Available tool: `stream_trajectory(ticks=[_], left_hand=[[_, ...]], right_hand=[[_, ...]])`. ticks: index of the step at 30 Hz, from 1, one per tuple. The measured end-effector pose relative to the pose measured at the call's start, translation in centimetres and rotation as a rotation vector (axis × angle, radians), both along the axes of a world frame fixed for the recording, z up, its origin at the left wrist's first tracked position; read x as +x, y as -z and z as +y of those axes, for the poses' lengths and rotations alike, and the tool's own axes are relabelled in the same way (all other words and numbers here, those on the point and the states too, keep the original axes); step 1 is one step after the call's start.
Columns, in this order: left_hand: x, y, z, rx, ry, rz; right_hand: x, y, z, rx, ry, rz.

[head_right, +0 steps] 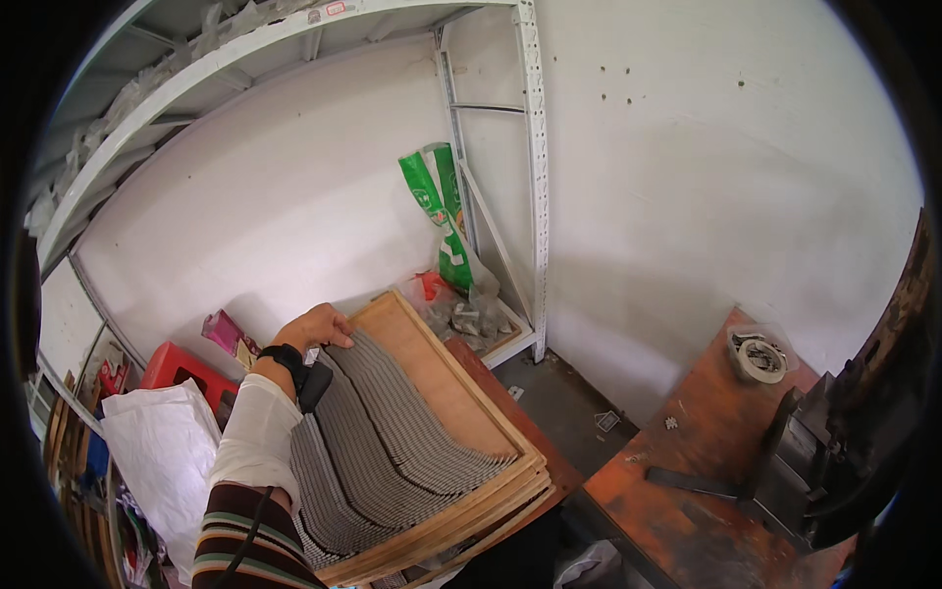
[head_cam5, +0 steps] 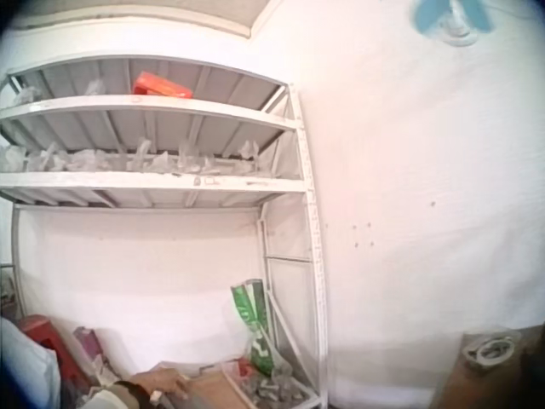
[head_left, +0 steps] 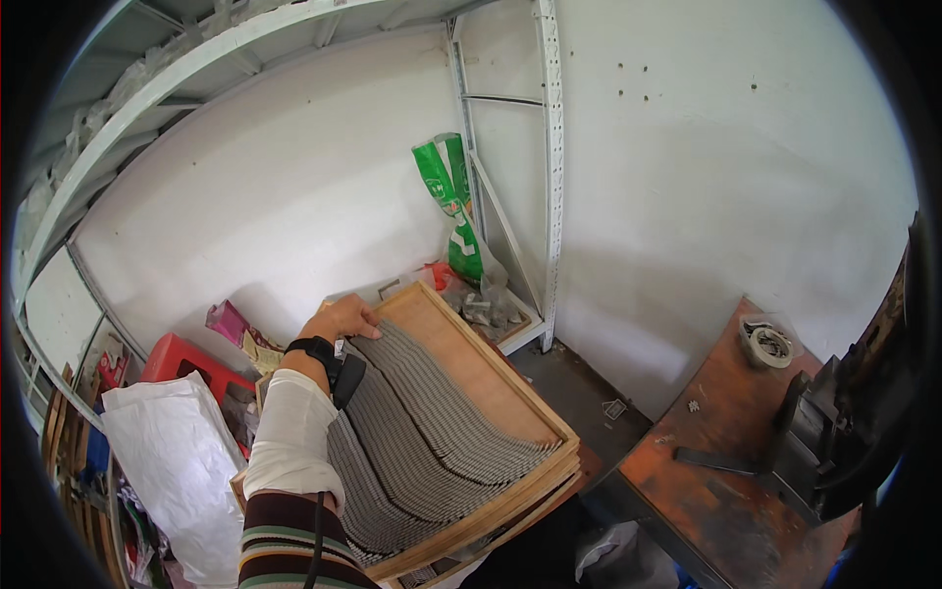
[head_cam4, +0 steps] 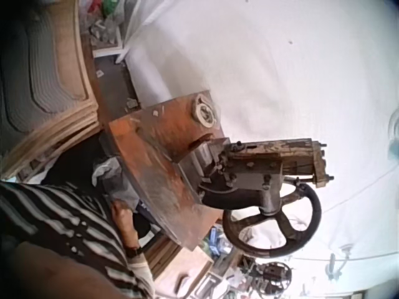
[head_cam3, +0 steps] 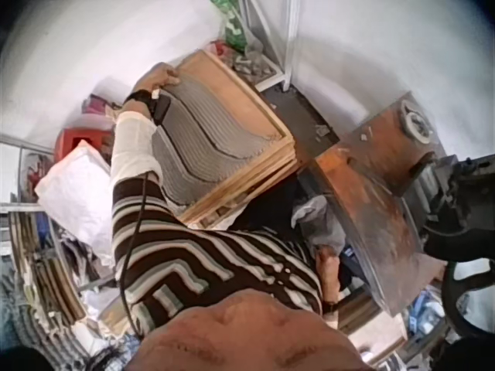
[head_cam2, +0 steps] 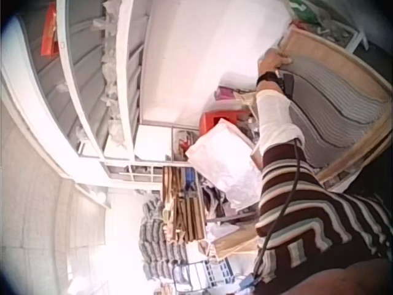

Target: The recorder is using a manual hand-operated stamping press to process small metal components.

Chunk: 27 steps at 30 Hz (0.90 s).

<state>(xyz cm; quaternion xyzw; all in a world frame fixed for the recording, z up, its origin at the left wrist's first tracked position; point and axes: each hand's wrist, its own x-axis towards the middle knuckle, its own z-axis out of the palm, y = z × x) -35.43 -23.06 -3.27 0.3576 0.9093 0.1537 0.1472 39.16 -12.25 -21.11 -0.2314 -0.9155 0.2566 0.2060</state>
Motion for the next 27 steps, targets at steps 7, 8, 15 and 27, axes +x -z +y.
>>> stream_trajectory(ticks=[7, 8, 15, 27], left_hand=[[-0.6, 0.6, -0.4, 0.102, -0.043, -0.055], [-0.8, 0.7, -0.1, 0.101, -0.041, -0.058], [-0.8, 1.6, 0.5, -0.157, 0.141, 0.334], [6.1, -4.6, 6.2, 0.331, 0.145, 0.2]], right_hand=[[-1.9, -3.4, -0.1, -0.066, -0.015, -0.056], [-2.0, -3.7, -0.1, -0.08, -0.008, -0.102], [-2.1, -2.8, -0.1, -0.116, -0.015, -0.192], [-2.0, -5.4, 1.4, -0.077, -0.011, -0.273]])
